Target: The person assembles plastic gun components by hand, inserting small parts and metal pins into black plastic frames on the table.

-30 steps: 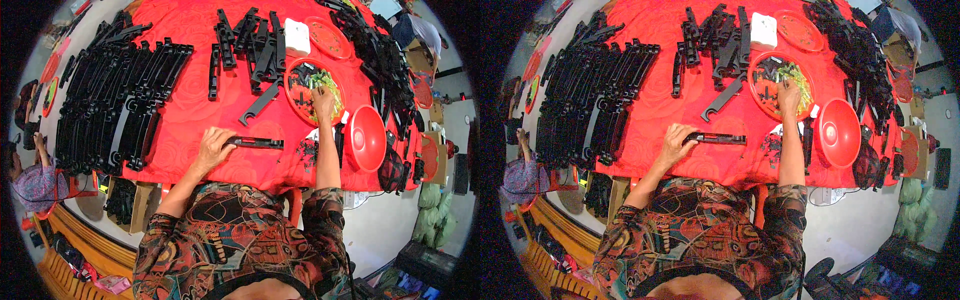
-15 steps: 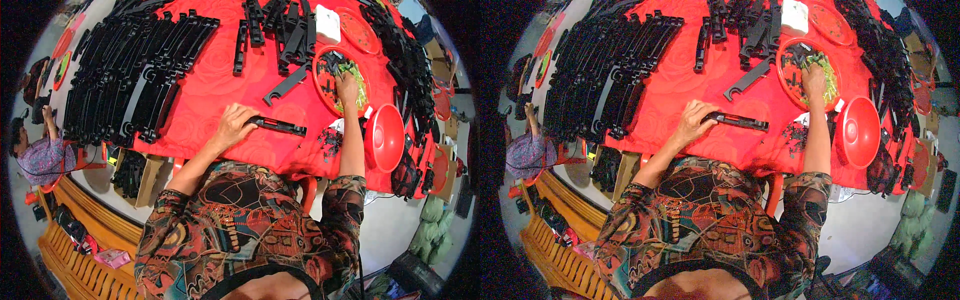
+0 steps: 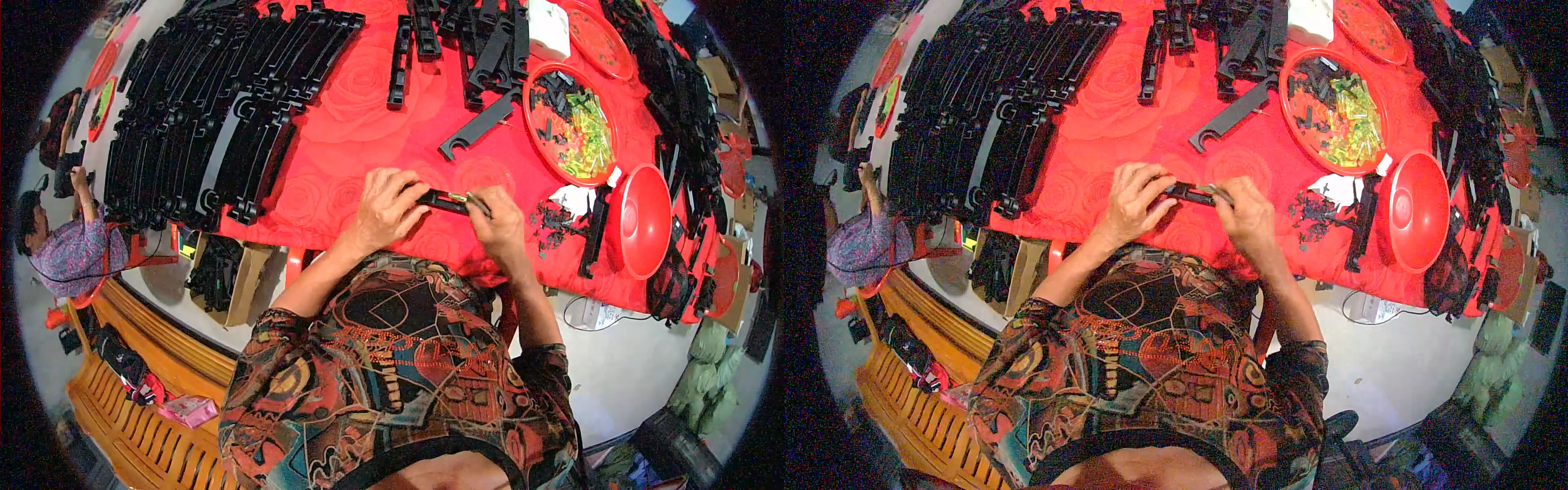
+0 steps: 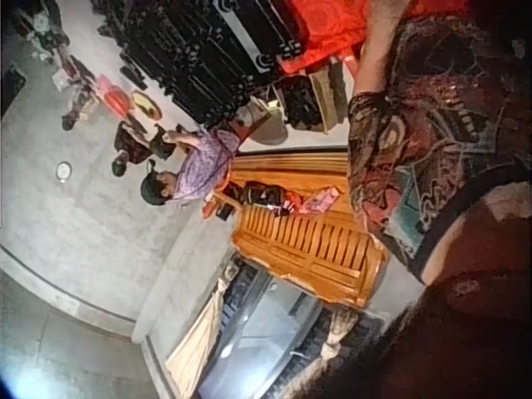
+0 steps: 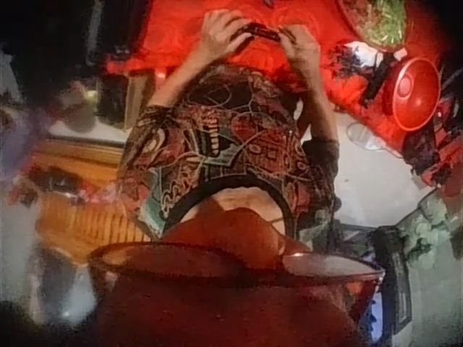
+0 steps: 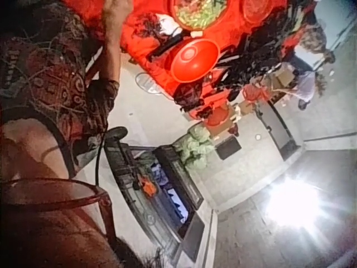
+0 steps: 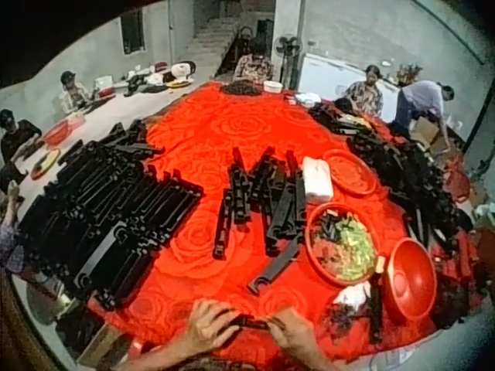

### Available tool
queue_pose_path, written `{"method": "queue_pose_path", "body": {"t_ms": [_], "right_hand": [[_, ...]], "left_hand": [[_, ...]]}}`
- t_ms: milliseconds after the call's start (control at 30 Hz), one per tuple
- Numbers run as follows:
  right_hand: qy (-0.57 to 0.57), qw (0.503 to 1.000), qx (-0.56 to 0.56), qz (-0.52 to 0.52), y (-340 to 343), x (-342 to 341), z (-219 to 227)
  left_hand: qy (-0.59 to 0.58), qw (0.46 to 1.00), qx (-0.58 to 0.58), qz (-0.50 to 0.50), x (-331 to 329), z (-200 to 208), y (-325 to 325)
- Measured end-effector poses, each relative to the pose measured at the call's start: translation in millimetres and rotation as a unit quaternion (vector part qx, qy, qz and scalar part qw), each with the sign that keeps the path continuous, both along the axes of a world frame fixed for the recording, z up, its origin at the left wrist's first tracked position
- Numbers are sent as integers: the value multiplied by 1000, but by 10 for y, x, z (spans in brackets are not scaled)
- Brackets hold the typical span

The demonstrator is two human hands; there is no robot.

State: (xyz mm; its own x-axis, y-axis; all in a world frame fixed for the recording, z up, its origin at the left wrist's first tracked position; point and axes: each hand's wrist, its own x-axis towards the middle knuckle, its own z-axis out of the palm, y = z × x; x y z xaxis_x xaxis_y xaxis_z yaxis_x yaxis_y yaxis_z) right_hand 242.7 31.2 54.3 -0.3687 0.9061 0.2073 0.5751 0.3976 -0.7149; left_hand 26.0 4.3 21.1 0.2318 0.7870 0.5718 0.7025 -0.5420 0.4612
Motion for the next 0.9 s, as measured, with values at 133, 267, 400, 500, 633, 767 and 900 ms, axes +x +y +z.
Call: {"method": "queue_pose_path", "body": {"t_ms": [133,267,400,500,633,767,900], "right_hand": [[-36,999,27,11,-64,-110,-72],[-96,994,45,12,-62,-151,-21],[-108,992,67,-11,-124,-219,-96],[-129,986,79,-70,-204,-308,-128],[-133,977,95,-138,-303,-376,-230],[-21,977,110,-183,-321,-388,-301],[51,973,-27,-224,-329,-340,-289]], "left_hand": [[17,1000,-6,-15,31,-17,-40],[26,999,-3,-22,68,-30,-9],[36,999,-22,-21,98,-12,-8],[48,998,-29,-8,110,-23,-28],[52,998,-27,19,148,-49,-63],[45,998,-23,27,178,-56,-110],[50,998,-28,35,182,-43,-124]]}}
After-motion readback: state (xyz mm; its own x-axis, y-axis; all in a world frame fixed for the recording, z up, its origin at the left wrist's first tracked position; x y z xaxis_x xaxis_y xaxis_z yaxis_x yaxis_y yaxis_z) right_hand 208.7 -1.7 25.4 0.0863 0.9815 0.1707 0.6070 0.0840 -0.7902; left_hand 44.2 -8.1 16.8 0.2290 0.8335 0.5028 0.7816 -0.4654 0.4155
